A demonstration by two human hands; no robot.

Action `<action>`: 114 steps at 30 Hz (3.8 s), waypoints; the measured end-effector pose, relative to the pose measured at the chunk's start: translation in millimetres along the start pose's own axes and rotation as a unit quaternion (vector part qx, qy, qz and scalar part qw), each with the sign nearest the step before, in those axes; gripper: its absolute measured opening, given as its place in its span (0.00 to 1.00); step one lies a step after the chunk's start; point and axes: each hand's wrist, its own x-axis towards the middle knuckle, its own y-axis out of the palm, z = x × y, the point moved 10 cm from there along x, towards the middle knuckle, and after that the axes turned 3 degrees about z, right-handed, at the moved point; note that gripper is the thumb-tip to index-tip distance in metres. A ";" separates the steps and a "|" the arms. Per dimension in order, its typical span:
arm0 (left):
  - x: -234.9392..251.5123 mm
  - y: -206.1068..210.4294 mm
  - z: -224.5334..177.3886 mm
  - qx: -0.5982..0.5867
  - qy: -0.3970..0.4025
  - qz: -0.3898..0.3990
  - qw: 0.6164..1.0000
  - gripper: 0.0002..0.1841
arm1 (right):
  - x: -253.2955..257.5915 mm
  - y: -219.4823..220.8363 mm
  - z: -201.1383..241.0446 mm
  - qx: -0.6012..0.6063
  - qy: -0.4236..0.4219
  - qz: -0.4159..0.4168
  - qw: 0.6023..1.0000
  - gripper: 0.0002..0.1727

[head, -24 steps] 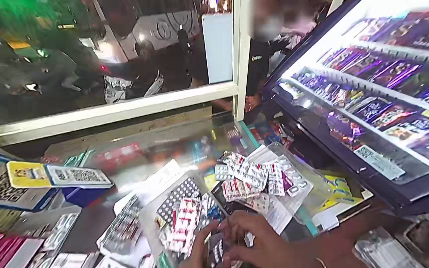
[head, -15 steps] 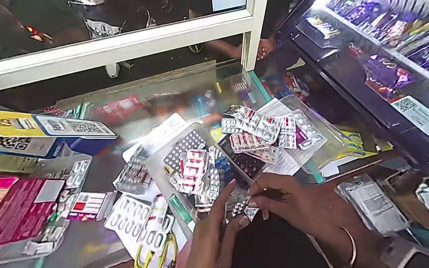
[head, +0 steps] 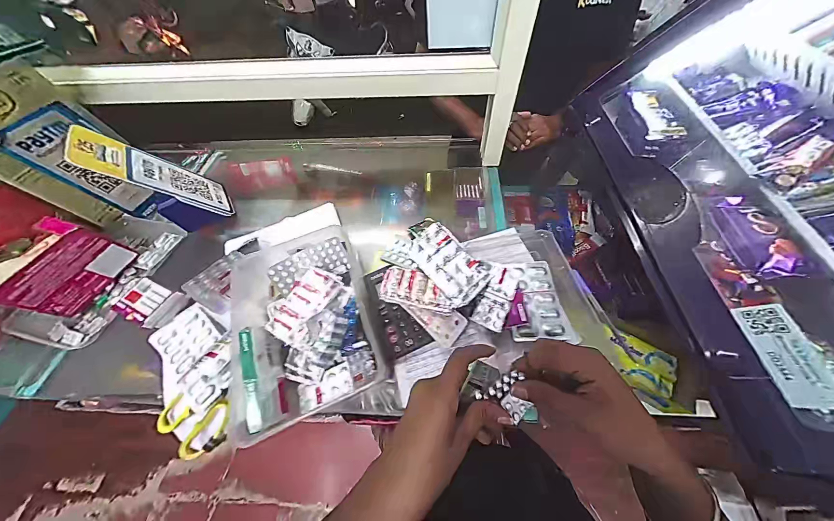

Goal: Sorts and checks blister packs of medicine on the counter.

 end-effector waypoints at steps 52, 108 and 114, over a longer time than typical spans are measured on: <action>45.1 52.5 51.1 -0.212 -0.132 0.082 0.965 0.12 | -27.2 -53.3 -4.7 -0.228 -0.059 -0.141 0.962 0.23; -131.6 -296.1 90.5 0.437 -0.205 -0.277 0.831 0.34 | 69.0 84.6 13.5 -0.133 -0.118 0.007 0.984 0.05; -122.9 -288.1 127.3 0.458 -0.081 -0.232 0.854 0.24 | 121.6 138.5 45.5 -0.247 -0.207 -0.035 0.946 0.07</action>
